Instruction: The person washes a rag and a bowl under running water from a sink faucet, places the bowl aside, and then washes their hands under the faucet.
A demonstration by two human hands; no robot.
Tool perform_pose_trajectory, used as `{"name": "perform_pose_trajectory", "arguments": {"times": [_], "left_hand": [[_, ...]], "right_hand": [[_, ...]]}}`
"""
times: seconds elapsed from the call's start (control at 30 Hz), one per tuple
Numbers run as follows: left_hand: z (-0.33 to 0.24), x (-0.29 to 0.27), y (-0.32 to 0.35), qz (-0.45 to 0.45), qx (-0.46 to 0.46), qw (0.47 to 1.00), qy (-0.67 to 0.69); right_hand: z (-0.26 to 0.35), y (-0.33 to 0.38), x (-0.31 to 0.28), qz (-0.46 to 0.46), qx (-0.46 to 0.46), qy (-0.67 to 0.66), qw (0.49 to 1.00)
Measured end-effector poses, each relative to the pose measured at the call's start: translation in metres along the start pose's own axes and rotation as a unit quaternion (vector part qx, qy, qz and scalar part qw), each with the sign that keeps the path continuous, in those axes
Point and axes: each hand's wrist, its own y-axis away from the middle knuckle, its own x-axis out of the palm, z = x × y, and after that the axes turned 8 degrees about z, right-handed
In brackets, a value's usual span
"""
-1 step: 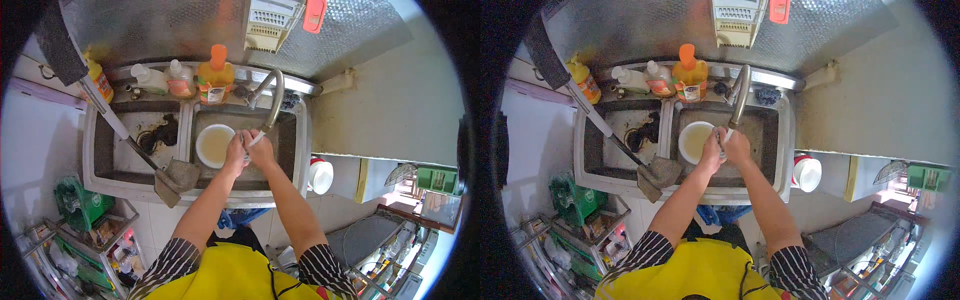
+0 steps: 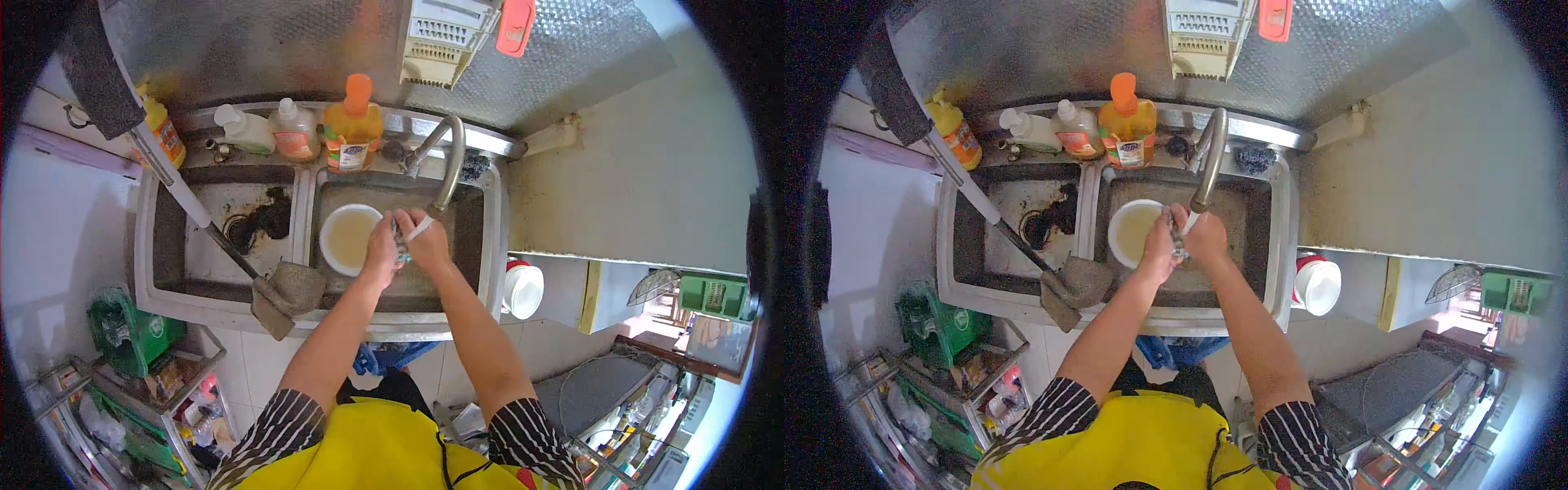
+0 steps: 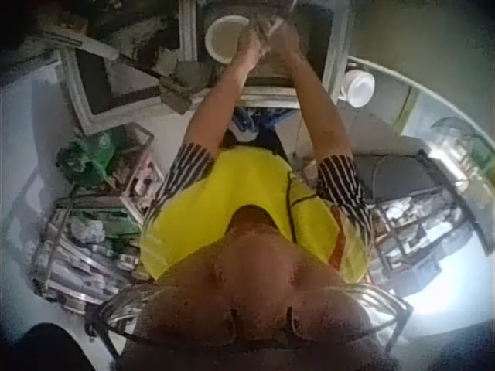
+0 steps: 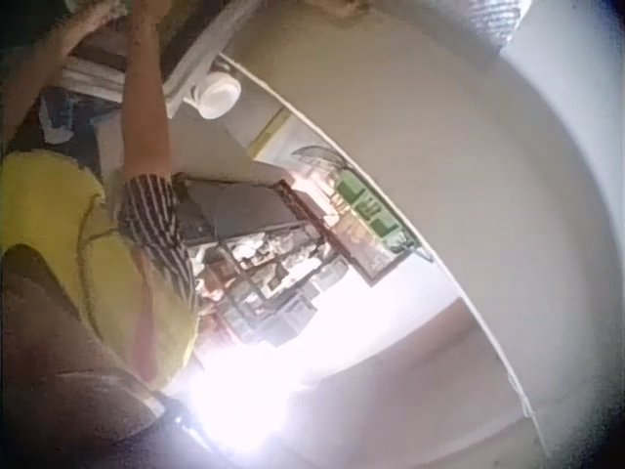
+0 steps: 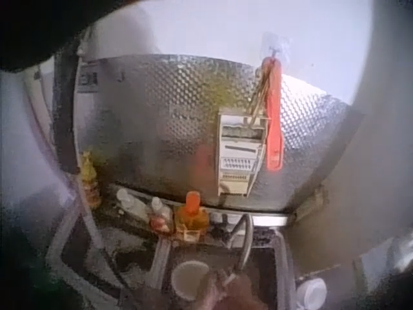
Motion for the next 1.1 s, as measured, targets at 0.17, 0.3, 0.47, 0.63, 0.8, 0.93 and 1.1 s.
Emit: {"name": "perform_pose_trajectory", "arguments": {"times": [0.17, 0.3, 0.47, 0.63, 0.8, 0.93, 1.1], "left_hand": [[-0.031, 0.016, 0.030, -0.020, 0.004, 1.000, -0.002], [-0.007, -0.010, 0.018, 0.015, -0.026, 0.999, 0.034], [-0.009, -0.011, 0.023, 0.013, -0.021, 0.994, 0.104], [-0.011, 0.003, 0.016, 0.060, -0.039, 0.989, 0.127], [-0.029, -0.013, 0.024, 0.073, -0.036, 0.994, 0.070], [-0.041, -0.010, 0.031, 0.072, 0.013, 0.993, -0.090], [-0.046, -0.015, 0.047, 0.175, 0.013, 0.957, -0.229]], "right_hand": [[0.017, -0.048, -0.033, -0.128, 0.041, -0.188, 0.973], [0.004, -0.080, -0.035, -0.107, 0.041, 0.029, 0.993], [0.012, -0.082, -0.036, -0.090, 0.076, 0.015, 0.993], [-0.035, -0.055, -0.026, -0.167, 0.040, -0.334, 0.927], [0.005, 0.022, -0.024, 0.075, 0.102, -0.429, 0.895], [-0.006, 0.035, -0.040, 0.021, 0.111, -0.375, 0.920], [-0.001, 0.037, -0.066, -0.048, 0.097, -0.330, 0.938]]}}
